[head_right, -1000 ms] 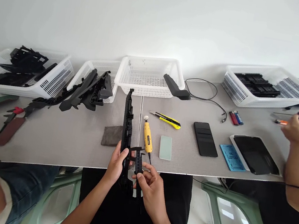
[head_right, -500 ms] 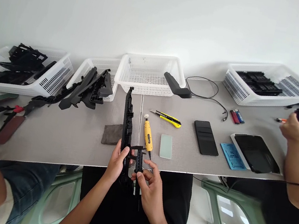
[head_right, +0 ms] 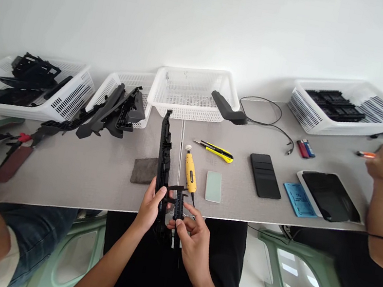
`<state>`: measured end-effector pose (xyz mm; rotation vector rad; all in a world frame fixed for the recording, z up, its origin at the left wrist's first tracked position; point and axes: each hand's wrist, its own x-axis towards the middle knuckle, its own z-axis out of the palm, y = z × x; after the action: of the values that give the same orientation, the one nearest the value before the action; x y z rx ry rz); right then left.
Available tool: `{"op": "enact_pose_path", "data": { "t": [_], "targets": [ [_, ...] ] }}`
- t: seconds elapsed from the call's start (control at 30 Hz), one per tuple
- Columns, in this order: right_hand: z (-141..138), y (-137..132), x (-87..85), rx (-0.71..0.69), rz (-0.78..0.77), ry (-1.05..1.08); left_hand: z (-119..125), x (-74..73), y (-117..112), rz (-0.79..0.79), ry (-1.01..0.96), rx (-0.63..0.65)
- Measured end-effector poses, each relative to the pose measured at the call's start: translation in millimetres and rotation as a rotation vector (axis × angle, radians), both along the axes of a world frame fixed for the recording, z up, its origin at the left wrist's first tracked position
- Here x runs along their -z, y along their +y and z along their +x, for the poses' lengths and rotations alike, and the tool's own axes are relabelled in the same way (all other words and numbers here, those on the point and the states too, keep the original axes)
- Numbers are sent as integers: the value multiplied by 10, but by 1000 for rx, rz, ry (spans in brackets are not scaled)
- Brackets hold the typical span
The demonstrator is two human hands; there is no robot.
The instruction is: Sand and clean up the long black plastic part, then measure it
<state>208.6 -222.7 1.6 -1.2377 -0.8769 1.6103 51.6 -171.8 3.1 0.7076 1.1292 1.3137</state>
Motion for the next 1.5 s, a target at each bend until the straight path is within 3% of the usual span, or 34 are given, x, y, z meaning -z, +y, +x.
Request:
{"op": "enact_pose_path", "data": {
  "t": [0.63,0.8,0.93,1.03,1.23,1.5],
  "targets": [
    [14,1,53,19,-8,-8,4,6,-8,-15,6,-3],
    [33,-19,-100,34,-19,-34,-1,-1,-24,-41,-29,-40],
    [157,6,-276,170,48,-117,-6,-27,-26,36,-24,-14],
    [269,152,-245,249,55,-149,-10,-44,-21,58,1,16],
    [339,558,-28,61,-13,-189,1,-61,-15,72,3,27],
    [-82,937,-89,-131,122,-173,3,-19,-12,23,-9,-21]
  ]
}}
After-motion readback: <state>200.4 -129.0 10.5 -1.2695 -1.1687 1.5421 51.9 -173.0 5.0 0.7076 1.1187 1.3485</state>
